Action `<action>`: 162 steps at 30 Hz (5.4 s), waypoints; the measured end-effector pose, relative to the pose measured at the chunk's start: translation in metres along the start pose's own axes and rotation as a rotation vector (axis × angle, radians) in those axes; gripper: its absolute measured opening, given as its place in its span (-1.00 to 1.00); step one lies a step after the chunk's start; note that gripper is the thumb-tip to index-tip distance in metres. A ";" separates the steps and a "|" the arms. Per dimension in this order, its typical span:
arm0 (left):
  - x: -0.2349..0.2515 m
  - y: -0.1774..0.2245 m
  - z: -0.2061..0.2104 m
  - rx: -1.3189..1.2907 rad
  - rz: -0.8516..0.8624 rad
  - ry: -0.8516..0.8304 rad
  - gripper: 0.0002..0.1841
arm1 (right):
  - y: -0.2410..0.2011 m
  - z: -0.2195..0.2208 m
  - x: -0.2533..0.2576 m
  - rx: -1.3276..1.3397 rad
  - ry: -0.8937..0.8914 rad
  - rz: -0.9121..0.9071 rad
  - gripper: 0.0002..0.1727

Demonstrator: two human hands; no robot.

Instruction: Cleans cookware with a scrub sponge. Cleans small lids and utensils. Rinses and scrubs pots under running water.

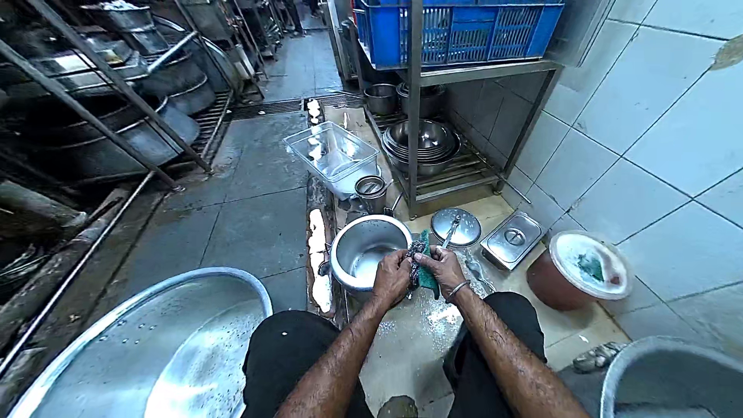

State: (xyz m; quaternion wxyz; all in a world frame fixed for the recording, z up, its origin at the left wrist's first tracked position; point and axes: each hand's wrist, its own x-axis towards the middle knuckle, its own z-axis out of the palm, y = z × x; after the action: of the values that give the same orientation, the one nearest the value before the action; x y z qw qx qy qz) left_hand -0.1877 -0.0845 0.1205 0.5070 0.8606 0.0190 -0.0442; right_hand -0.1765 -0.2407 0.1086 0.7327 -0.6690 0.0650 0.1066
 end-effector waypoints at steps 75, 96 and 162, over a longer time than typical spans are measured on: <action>0.005 -0.004 0.026 -0.314 -0.215 0.051 -0.76 | 0.034 0.012 0.013 -0.327 0.189 -0.472 -0.73; -0.014 0.025 0.012 -1.006 -0.191 -0.003 -0.67 | -0.011 0.003 -0.003 -0.661 -0.197 -0.176 0.08; 0.051 -0.139 0.063 0.963 -0.356 -0.342 -0.51 | -0.032 -0.050 0.014 -0.385 0.131 -0.191 -0.59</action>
State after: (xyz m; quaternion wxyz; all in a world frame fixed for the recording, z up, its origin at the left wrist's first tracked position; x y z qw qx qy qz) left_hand -0.1516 -0.0731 -0.0358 0.0355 0.9597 0.0594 -0.2725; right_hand -0.1533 -0.2916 0.1310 0.5926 -0.8050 0.0272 0.0034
